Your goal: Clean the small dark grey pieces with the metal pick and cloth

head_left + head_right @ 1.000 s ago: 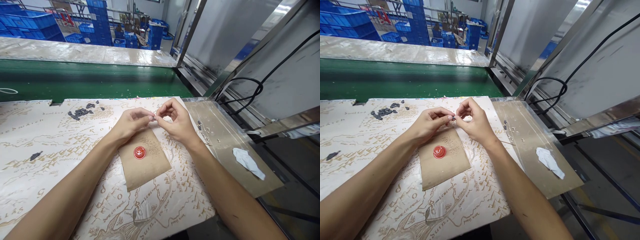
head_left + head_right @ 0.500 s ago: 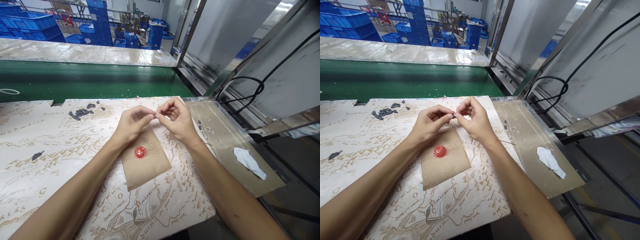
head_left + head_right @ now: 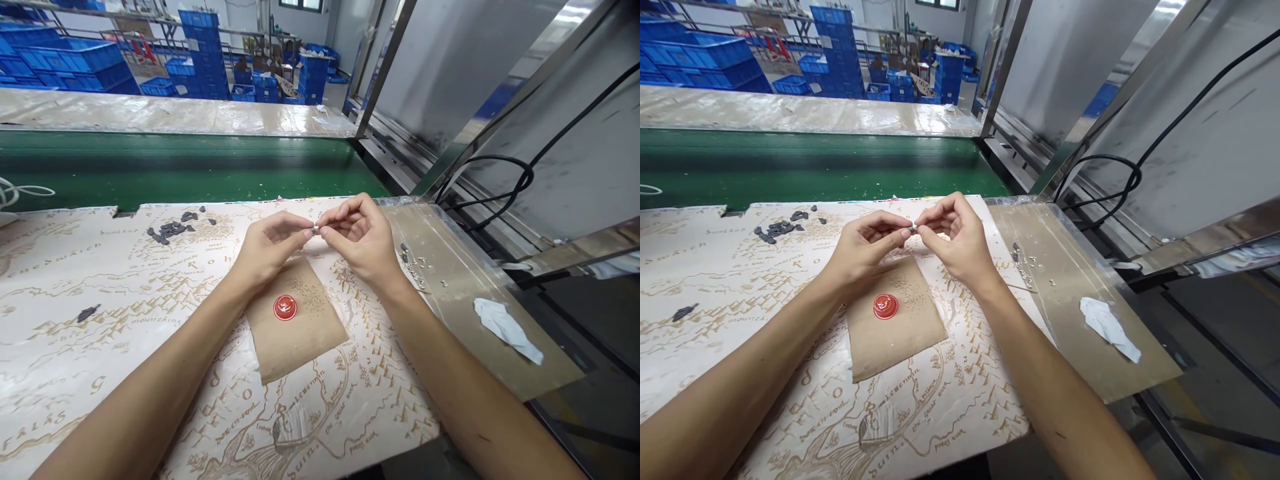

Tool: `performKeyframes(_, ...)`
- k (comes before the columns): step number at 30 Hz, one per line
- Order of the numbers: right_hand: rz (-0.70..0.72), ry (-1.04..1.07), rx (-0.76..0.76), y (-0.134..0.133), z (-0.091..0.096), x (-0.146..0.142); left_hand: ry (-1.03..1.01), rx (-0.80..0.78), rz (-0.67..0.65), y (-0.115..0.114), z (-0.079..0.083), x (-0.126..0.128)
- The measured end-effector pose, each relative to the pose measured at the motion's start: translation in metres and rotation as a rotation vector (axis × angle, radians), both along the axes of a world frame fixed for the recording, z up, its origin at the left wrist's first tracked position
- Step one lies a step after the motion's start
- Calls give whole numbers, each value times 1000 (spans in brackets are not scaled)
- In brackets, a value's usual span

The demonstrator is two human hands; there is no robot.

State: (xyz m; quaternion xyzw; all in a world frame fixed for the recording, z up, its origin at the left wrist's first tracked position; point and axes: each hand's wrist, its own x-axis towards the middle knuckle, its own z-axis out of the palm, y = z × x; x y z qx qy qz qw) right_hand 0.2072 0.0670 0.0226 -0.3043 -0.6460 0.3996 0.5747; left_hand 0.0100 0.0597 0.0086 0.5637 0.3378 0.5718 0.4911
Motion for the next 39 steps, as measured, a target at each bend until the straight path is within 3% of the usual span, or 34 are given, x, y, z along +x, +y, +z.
performKeyframes(13, -1, -24, 38, 0, -3, -2, -20, 8, -21, 0, 0, 1)
performKeyframes(23, -27, -57, 62, 0, -8, -4, -118, -82, -7, -4, -8, 6)
performKeyframes(29, -36, -98, 57, 1, -2, 0, -83, -75, 17, -2, -4, 8)
performKeyframes(31, -96, -129, 31, 7, -1, 9, -28, -63, 58, 0, 3, 3)
performKeyframes(34, -295, -302, 9, 18, -5, 28, 133, -53, 194, -6, 16, -16)
performKeyframes(36, -395, -469, -6, 25, -10, 39, 294, -42, 325, -20, 23, -37)
performKeyframes(39, -397, -665, -42, 29, -18, 46, 632, -63, 525, -54, 25, -76)
